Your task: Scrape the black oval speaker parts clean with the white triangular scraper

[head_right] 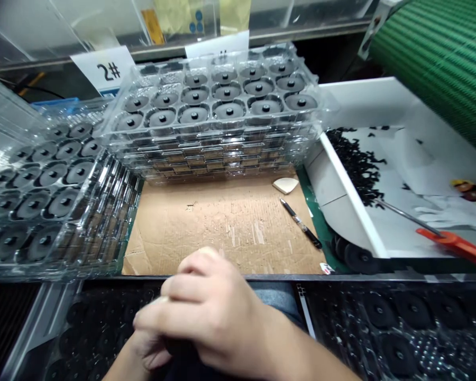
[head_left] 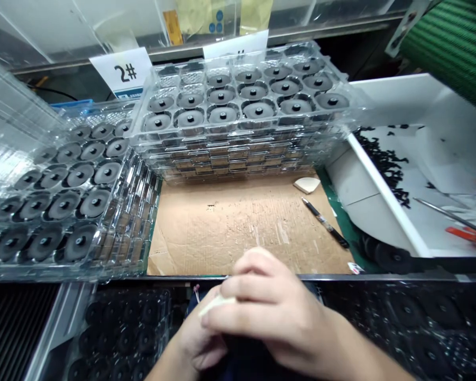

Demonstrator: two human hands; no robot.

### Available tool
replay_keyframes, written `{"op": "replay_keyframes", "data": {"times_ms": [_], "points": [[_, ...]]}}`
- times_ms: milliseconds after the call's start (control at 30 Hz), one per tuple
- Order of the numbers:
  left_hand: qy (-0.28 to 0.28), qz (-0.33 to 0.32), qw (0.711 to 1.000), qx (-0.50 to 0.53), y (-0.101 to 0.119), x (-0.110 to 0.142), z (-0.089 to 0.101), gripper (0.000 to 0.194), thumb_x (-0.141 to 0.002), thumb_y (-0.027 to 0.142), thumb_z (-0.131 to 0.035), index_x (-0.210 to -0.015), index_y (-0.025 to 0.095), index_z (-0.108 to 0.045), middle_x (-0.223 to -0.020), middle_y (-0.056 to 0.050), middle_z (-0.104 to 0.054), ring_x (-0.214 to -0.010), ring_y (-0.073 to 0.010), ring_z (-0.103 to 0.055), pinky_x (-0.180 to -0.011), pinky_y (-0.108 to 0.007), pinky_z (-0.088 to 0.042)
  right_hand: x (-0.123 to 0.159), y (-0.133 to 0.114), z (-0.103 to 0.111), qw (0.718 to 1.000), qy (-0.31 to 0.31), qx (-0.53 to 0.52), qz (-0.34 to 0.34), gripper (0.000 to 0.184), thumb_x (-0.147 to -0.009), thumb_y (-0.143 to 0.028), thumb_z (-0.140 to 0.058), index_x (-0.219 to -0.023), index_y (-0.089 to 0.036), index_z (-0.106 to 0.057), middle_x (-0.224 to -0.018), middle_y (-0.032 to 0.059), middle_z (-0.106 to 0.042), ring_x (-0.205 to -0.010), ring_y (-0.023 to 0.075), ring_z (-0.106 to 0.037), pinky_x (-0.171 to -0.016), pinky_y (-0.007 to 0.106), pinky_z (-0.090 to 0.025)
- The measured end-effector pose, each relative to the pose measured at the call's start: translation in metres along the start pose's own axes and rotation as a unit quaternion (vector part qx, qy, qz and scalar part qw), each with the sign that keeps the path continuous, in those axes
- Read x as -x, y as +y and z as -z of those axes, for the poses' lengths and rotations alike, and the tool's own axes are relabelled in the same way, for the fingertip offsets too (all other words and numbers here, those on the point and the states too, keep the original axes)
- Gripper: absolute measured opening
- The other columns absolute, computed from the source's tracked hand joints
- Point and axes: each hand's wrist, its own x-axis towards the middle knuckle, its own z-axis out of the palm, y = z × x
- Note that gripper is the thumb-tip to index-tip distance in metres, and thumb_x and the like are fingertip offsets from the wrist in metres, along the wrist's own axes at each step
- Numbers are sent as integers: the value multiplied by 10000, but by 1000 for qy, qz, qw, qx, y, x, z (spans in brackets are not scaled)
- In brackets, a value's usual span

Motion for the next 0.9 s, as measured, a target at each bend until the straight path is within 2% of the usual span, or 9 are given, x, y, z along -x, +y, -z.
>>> {"op": "replay_keyframes", "data": {"times_ms": [67,167,233,300,400,500,600,767,900], "points": [[-25,17,1000,3,1,-1,2,203,-662,189,-735,-856,130,-718,-770,-30,-725,-743,-199,-688,-665,-278,-530,5,12,-3,996,33,-45,-68,284,-933,-147,-364,-1016,-218,-626,-882,5,-661,-820,130,-555,-778,279,-438],[-52,15,998,37,5,1,6,517,-530,307,-823,-1012,187,-680,-985,-95,-729,-831,-240,-697,-658,-267,-559,21,41,-13,962,90,-30,-256,296,-880,-162,-465,-1144,-244,-569,-912,20,-632,-799,144,-574,-718,277,-476],[-66,9,996,56,8,2,9,560,-517,348,-819,-1034,195,-669,-1027,-103,-719,-877,-252,-689,-684,-276,-566,36,60,-26,946,86,-24,-313,307,-861,-196,-485,-1153,-236,-572,-883,30,-611,-750,149,-578,-681,285,-500],[-76,3,995,66,10,3,12,553,-535,355,-807,-1044,193,-666,-1055,-108,-711,-912,-261,-680,-710,-287,-564,51,75,-43,941,86,-19,-326,248,-862,-218,-464,-1042,-218,-635,-889,45,-592,-791,162,-591,-711,305,-515],[-93,-4,992,83,11,3,17,564,-556,369,-795,-1073,191,-655,-1113,-117,-686,-963,-283,-662,-741,-305,-558,71,83,-68,931,98,9,-351,281,-883,-243,-407,-929,-201,-682,-986,77,-559,-950,202,-581,-828,366,-496],[-98,-16,991,87,13,2,21,578,-566,382,-784,-1093,190,-644,-1128,-118,-679,-989,-283,-652,-768,-307,-550,83,78,-84,923,100,33,-371,289,-854,-288,-465,-1052,-200,-656,-1113,106,-519,-993,240,-572,-838,408,-494],[-77,-26,993,91,12,1,24,549,-572,385,-776,-1078,211,-652,-1119,-97,-687,-998,-263,-650,-800,-301,-537,89,73,-91,920,100,48,-376,349,-819,-282,-508,-1140,-189,-608,-1118,121,-518,-931,242,-597,-775,395,-519],[-27,-47,994,90,9,0,25,565,-536,386,-789,-1064,231,-661,-1126,-67,-682,-1001,-258,-645,-845,-307,-519,78,75,-78,919,124,50,-370,295,-874,-255,-421,-1081,-162,-610,-919,98,-609,-765,203,-621,-683,344,-525],[23,-96,993,59,5,-2,19,585,-510,378,-805,-1063,252,-659,-1123,-55,-676,-1001,-251,-636,-850,-311,-507,45,41,-49,927,163,32,-337,278,-905,-272,-441,-1154,-204,-543,-1055,78,-621,-838,178,-612,-681,286,-507]]}}
